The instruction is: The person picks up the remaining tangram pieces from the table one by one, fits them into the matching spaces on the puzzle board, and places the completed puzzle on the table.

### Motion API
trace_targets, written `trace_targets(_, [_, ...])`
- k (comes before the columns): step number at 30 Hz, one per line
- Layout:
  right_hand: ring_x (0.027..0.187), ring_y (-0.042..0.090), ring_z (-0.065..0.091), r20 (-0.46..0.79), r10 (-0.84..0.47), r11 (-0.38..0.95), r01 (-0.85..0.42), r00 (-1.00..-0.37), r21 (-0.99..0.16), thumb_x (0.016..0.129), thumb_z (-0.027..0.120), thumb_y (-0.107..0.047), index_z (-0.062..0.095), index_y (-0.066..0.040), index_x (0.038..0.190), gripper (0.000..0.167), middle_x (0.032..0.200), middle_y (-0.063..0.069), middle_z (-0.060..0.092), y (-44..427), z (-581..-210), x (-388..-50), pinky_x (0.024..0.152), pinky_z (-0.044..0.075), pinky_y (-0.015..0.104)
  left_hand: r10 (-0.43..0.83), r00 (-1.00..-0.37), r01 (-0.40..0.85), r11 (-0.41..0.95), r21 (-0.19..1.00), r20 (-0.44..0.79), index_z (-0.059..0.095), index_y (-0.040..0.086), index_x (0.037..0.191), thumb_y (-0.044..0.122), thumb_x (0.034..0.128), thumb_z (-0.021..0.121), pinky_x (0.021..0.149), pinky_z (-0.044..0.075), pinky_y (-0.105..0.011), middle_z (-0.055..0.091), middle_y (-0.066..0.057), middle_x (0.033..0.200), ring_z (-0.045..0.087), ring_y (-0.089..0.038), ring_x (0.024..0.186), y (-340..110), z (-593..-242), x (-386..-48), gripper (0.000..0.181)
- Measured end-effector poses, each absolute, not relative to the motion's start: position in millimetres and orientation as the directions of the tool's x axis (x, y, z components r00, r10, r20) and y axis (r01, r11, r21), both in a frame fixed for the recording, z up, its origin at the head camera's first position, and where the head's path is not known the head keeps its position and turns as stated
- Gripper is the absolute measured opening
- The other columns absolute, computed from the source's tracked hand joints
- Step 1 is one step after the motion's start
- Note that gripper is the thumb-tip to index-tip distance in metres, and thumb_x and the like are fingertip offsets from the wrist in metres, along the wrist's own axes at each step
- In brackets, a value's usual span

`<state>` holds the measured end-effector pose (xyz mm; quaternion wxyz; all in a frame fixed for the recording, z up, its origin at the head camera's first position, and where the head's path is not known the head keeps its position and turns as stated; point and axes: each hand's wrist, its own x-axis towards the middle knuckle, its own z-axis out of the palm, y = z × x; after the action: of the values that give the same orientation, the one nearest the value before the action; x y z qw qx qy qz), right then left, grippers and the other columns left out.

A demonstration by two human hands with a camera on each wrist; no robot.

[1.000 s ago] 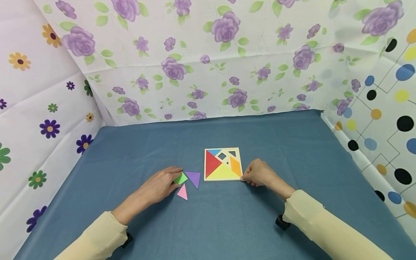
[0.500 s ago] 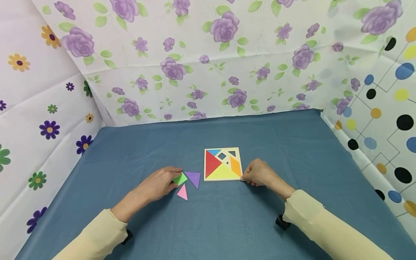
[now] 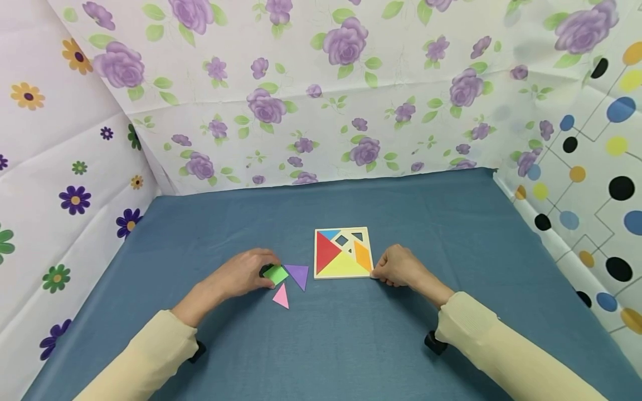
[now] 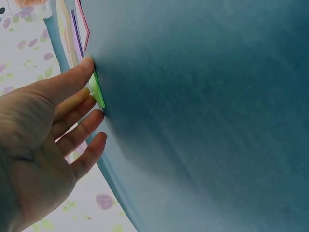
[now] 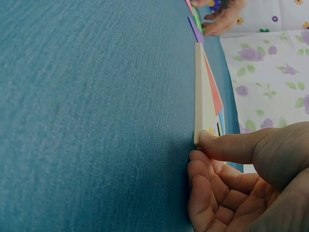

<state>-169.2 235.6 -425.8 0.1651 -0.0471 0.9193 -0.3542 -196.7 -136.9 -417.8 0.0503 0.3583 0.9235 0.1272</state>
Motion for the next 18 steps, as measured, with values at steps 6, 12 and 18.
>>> trace_targets(6, [0.056, 0.017, 0.059, -0.269, -0.2, 0.747, 0.031, -0.942, -0.664, 0.094, 0.076, -0.014, 0.075, -0.005, 0.071, 0.024, 0.065, 0.006, 0.066, 234.9, -426.1, -169.7, 0.054, 0.051, 0.032, 0.681, -0.731, 0.646, 0.71, 0.279, -0.042, 0.073, 0.007, 0.121, 0.022, 0.0838, 0.089, 0.092, 0.053, -0.044, 0.068, -0.006, 0.121, 0.064, -0.023, 0.108, -136.5, -414.6, -204.0, 0.043])
trace_targets(12, [0.055, 0.016, 0.059, -0.273, -0.197, 0.755, 0.032, -0.942, -0.655, 0.094, 0.077, -0.015, 0.075, -0.006, 0.071, 0.025, 0.064, 0.005, 0.065, 234.6, -426.8, -170.7, 0.054, 0.05, 0.031, 0.673, -0.732, 0.62, 0.721, 0.31, -0.102, 0.07, 0.01, 0.125, 0.024, 0.0846, 0.088, 0.096, 0.051, -0.044, 0.065, -0.004, 0.123, 0.06, -0.021, 0.11, -139.0, -416.2, -211.1, 0.046])
trace_targets(18, [0.054, 0.015, 0.057, -0.276, -0.191, 0.756, 0.038, -0.942, -0.653, 0.094, 0.077, -0.015, 0.074, -0.006, 0.07, 0.025, 0.063, 0.005, 0.065, 234.5, -426.1, -169.8, 0.053, 0.049, 0.031, 0.655, -0.741, 0.56, 0.725, 0.402, -0.15, 0.067, 0.006, 0.128, 0.023, 0.0847, 0.088, 0.094, 0.05, -0.041, 0.061, -0.003, 0.118, 0.058, -0.02, 0.105, -140.3, -418.7, -216.9, 0.051])
